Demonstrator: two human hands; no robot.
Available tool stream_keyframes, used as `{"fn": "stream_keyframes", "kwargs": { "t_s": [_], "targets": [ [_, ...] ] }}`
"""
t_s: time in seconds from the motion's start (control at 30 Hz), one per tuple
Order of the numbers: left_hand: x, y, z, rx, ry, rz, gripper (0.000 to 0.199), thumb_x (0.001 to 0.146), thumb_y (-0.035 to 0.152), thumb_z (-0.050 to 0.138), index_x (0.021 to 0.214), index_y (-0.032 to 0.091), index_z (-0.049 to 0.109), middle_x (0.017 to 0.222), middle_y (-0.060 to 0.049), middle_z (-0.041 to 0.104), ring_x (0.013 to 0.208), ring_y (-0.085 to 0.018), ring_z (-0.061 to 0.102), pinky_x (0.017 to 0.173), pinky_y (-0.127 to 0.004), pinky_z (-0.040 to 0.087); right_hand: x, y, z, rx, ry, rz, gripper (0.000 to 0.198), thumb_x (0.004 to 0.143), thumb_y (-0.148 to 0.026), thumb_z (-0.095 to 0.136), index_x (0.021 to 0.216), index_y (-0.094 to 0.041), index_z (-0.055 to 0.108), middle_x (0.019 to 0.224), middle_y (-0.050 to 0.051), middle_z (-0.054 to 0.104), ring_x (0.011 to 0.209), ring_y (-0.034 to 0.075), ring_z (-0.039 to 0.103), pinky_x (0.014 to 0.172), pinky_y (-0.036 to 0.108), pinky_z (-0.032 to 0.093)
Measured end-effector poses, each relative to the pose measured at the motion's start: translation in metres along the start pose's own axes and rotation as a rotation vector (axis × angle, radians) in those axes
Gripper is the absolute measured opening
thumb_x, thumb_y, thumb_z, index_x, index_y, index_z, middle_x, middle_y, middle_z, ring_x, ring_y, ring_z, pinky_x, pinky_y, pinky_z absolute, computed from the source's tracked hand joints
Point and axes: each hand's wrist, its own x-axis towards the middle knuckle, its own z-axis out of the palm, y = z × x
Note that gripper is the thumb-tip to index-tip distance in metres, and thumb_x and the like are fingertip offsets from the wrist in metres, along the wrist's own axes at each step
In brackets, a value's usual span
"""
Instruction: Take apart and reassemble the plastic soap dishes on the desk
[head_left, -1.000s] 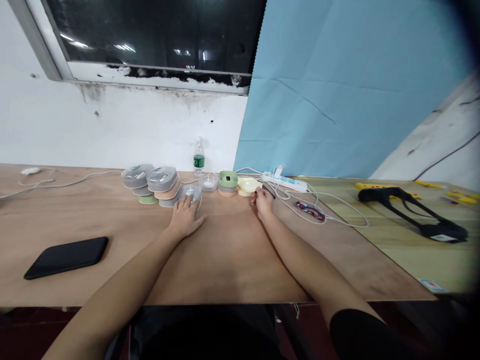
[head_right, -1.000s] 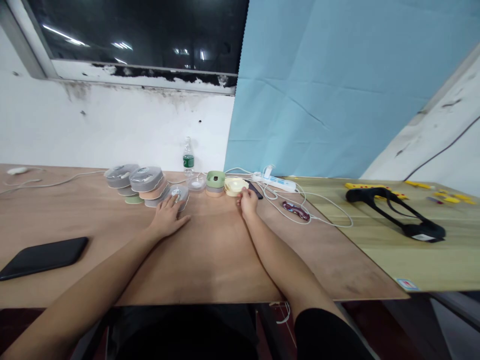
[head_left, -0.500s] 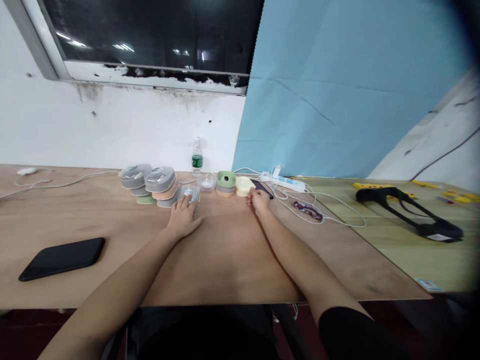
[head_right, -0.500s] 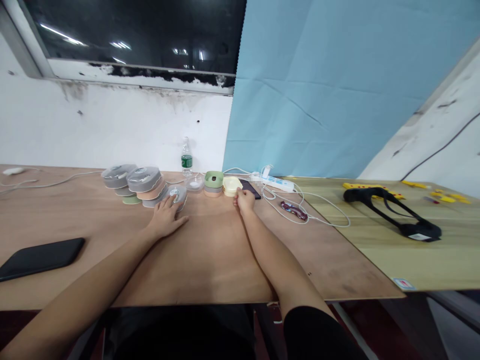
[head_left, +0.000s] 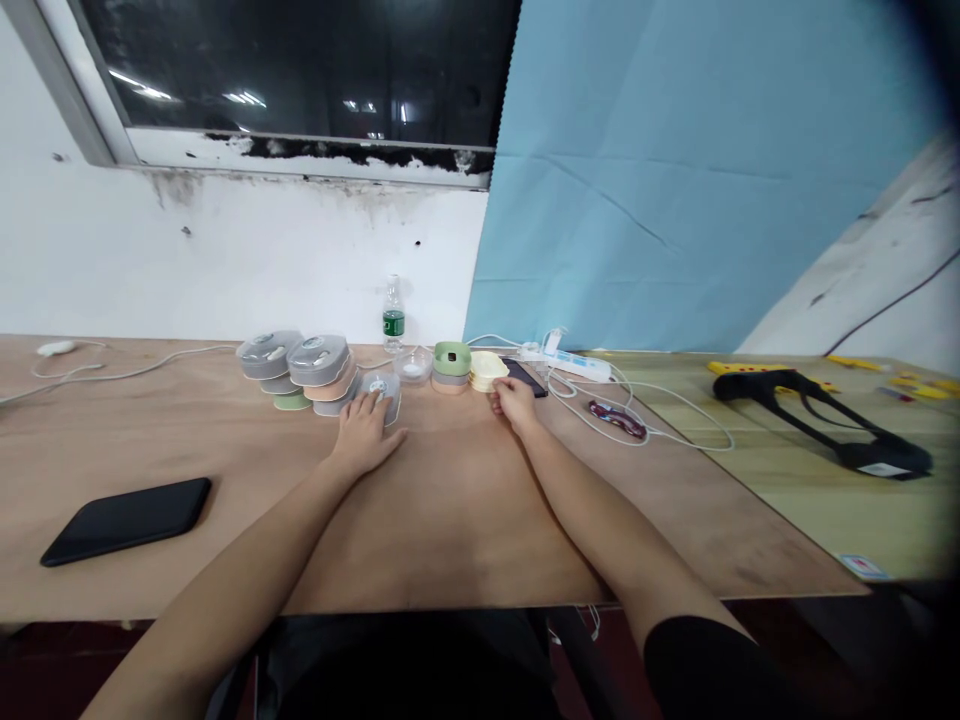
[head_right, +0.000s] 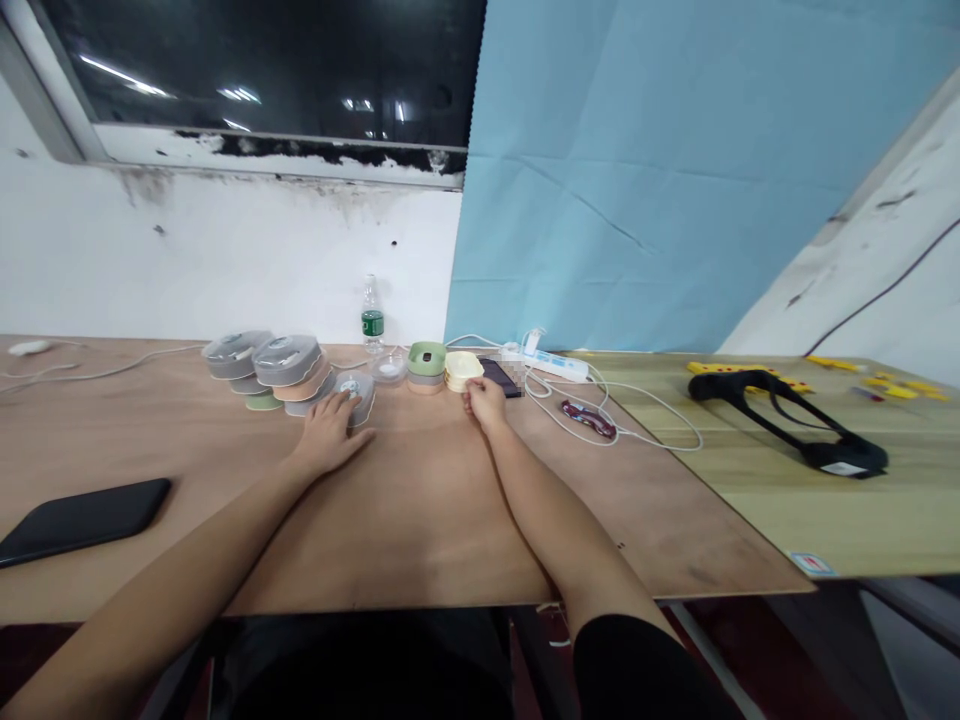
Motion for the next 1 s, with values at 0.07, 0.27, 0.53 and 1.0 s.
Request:
{"fn": "stream_keyframes", "kwargs": {
  "t_s": [0.07,0.27,0.53,1.0],
  "targets": [
    [-0.001,0.003,-0.003,-0.014,0.038,0.052,0.056,0.080,0.052,0.056,0.126,0.020,0.052,0.134,-0.016,0.051,0.125,-0.036,0.043,0.104,-0.055,0.026,0.000,0.002,0.000,-0.022,-0.001,-0.020,0.020,0.076,-0.031,0.060,0.087,-0.015,0.064,0.056,-0.003,0.059,0.036,0.007,0.048,0.037,0.018,0.039],
    [-0.002,0.015,-0.013,-0.153,-0.015,0.277,0.045,0.084,0.049,0.053,0.121,0.023,0.056,0.113,-0.010,0.064,0.107,-0.029,0.054,0.095,-0.047,0.038,-0.001,0.006,-0.001,-0.304,-0.016,-0.266,0.025,0.077,-0.038,0.055,0.071,-0.016,0.064,0.059,0.001,0.062,0.048,0.012,0.052,0.050,0.022,0.041],
    [-0.004,0.020,-0.011,-0.184,-0.016,0.354,0.057,0.077,0.055,0.062,0.124,0.023,0.055,0.125,-0.012,0.056,0.112,-0.031,0.052,0.096,-0.048,0.040,-0.026,-0.008,0.004,-0.529,-0.119,-0.570,0.025,0.083,-0.036,0.052,0.082,-0.018,0.069,0.064,0.001,0.064,0.060,0.015,0.056,0.061,0.025,0.041],
    [-0.004,0.013,-0.011,-0.297,-0.152,0.342,0.067,0.071,0.047,0.068,0.130,0.023,0.048,0.141,-0.013,0.046,0.131,-0.032,0.040,0.109,-0.050,0.030,-0.069,-0.029,0.026,-0.596,-0.562,-0.870,0.062,0.074,-0.007,0.052,0.134,-0.023,0.050,0.134,0.007,0.054,0.111,0.020,0.056,0.089,0.034,0.047]
  ]
}}
